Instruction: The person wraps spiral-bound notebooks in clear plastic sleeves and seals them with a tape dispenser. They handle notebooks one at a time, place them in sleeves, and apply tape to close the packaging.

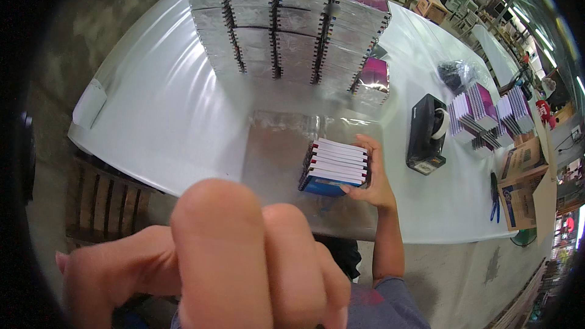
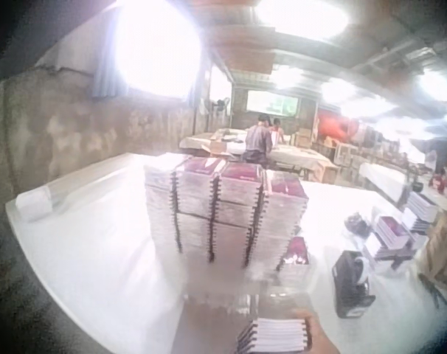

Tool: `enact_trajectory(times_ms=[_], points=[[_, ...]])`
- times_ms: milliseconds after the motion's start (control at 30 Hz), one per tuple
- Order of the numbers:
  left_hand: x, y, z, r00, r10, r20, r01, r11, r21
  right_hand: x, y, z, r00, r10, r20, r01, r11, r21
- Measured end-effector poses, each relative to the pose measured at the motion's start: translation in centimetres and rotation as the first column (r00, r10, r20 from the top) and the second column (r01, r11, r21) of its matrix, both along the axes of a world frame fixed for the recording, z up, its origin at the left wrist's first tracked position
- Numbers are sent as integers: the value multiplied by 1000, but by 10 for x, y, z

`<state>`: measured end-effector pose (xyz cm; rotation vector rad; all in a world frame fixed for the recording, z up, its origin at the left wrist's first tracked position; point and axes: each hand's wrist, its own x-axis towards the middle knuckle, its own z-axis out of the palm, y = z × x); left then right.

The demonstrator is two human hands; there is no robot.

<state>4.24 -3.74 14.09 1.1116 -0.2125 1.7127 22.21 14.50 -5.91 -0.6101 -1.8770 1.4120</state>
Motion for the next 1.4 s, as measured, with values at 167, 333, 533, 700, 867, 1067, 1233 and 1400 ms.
enact_trajectory(times_ms=[167, 333, 533, 700, 867, 1067, 1233, 1400], points=[[1, 2, 5, 1000, -26, -5, 26, 1000, 1, -8, -13, -2, 997, -68, -24, 67, 997, -24], [3, 3, 4, 999, -34, -17, 34, 999, 8, -11, -9, -6, 998, -36, -44, 32, 995, -90], [6, 1, 6, 997, -79, -6, 79, 997, 24, -4, -13, -3, 997, -80, -14, 80, 997, -2], [11, 0, 9, 999, -40, -24, 41, 999, 31, -9, -8, -13, 997, -17, -77, 13, 999, -51], [12, -5, 11, 997, -74, -31, 75, 996, 40, -6, -14, -6, 995, -46, -83, 42, 998, -49], [15, -4, 9, 997, -64, -43, 66, 997, 45, -3, -14, -10, 996, -41, -75, 40, 999, -12], [4, -12, 14, 996, 16, -84, -8, 996, 90, -5, -14, -8, 997, -30, -75, 29, 999, -13], [-4, -17, 11, 991, 59, -122, -41, 988, 146, -4, -15, -5, 999, -28, -40, 30, 999, 40]])
